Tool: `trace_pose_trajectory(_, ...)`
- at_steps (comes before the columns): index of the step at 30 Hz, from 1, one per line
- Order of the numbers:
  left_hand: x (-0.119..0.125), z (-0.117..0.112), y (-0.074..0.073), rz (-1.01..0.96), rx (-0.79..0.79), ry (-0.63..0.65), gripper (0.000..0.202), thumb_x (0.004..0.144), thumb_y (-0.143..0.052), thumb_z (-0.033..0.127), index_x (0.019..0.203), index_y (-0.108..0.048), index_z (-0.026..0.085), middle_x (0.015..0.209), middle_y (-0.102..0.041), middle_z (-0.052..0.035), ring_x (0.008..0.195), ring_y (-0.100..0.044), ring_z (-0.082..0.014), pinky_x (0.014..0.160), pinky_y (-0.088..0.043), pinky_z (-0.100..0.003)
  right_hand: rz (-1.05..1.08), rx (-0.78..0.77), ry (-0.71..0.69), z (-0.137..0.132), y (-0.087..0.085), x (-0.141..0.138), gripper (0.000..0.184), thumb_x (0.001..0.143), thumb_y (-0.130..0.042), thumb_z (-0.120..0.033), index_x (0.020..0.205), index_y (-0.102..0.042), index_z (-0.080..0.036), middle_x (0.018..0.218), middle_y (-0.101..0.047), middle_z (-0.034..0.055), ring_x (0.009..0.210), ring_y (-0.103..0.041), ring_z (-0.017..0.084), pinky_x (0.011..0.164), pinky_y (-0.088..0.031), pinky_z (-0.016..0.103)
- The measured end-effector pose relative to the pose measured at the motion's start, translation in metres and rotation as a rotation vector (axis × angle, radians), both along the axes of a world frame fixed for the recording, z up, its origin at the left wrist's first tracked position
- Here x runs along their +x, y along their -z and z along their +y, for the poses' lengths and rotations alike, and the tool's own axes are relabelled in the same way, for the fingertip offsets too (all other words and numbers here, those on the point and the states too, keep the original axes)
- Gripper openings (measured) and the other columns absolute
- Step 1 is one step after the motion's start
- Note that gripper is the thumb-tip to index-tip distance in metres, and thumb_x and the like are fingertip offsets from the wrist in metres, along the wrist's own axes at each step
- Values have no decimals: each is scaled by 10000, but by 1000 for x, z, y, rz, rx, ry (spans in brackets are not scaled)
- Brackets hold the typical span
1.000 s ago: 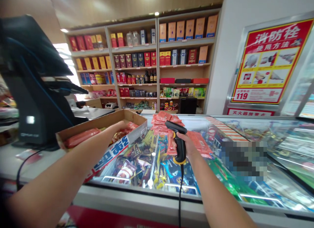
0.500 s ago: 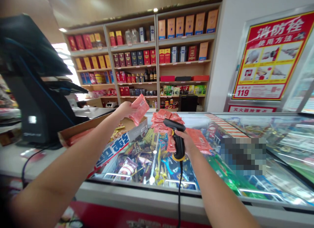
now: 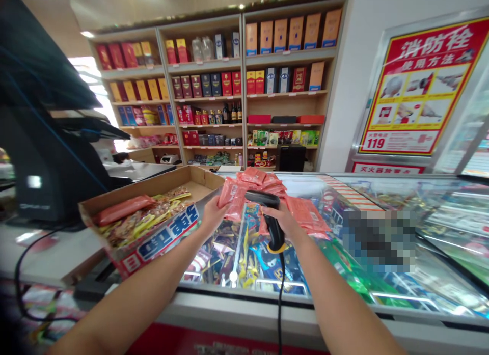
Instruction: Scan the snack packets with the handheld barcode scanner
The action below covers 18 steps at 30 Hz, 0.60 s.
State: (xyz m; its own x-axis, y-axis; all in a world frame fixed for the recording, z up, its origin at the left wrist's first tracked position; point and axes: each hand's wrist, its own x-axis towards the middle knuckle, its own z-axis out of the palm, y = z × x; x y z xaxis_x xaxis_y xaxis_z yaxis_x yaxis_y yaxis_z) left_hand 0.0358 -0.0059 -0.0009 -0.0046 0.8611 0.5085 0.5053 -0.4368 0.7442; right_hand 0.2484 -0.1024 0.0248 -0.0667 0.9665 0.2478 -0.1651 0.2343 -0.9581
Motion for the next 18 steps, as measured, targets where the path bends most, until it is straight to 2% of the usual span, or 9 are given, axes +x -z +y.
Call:
trace_pose_trajectory(11, 4, -11, -5, 147, -3, -47, 132, 767, -616, 305, 816, -595, 184, 698, -602, 0, 671, -557, -152, 623, -339, -236, 25, 54, -1, -1, 3, -8, 192, 694, -695, -331, 774, -636, -167, 507, -614, 4, 363, -527, 132, 350, -433, 240)
trace_pose_trajectory(18, 4, -12, -5, 166, 15, -59, 131, 761, -626, 305, 821, -591, 194, 713, -617, -7, 683, -565, -162, 610, -333, -237, -3, 35, -20, 1, 5, -5, 162, 701, -691, -321, 698, -631, -171, 471, -597, 0, 341, -513, 126, 332, -408, 231)
